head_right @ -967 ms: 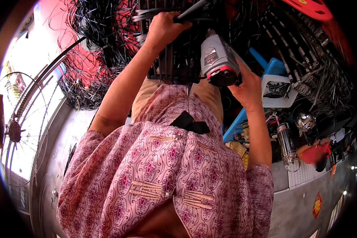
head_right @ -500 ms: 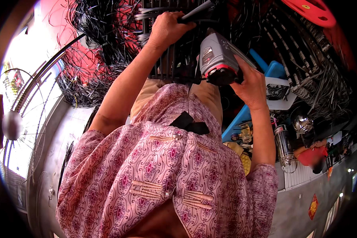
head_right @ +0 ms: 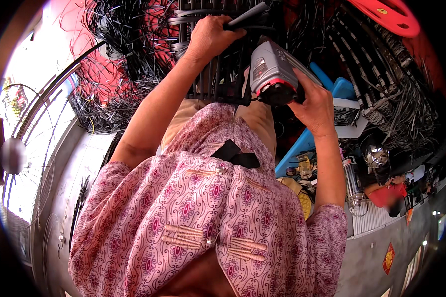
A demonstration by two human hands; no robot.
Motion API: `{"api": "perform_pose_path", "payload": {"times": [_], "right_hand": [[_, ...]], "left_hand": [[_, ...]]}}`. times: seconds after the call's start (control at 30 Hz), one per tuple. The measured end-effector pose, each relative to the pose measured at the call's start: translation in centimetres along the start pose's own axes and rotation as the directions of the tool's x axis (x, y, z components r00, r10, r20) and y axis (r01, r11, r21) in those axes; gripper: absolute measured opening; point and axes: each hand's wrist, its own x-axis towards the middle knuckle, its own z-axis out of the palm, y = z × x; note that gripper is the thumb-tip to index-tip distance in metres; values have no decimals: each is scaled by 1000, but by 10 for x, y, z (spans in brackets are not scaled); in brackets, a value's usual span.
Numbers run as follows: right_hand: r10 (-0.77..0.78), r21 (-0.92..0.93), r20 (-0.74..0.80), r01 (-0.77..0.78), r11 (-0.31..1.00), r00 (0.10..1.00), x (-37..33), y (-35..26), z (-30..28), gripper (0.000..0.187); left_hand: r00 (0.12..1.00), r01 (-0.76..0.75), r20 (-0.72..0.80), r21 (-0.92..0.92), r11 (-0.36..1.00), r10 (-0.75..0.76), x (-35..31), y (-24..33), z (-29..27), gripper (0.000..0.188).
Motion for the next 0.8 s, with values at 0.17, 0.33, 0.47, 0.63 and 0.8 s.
{"api": "perform_pose_path", "payload": {"times": [0.17, 0.33, 0.47, 0.63, 0.8], "right_hand": [[-10, -21, 16, 11, 1000, 1000, 2, -1, -2, 60], [-18, -54, 35, 20, 998, 999, 4, -5, -9, 59], [-38, -142, 58, 46, 989, 998, 10, -14, -16, 58], [46, -277, 135, -7, 961, 990, 14, -34, -20, 58], [26, -177, 78, -12, 984, 997, 9, -27, -17, 54]], "left_hand": [[1000, -6, -4, -8, 1000, 6, 0, -1, 0, 41], [999, -30, -36, -13, 999, 30, -1, -2, 3, 40], [999, 38, 20, -8, 999, -38, -1, 2, 1, 39], [999, -24, -49, 8, 1000, 24, -1, -5, 6, 40], [998, -62, -24, -34, 998, 61, -2, -5, 3, 39]]}}
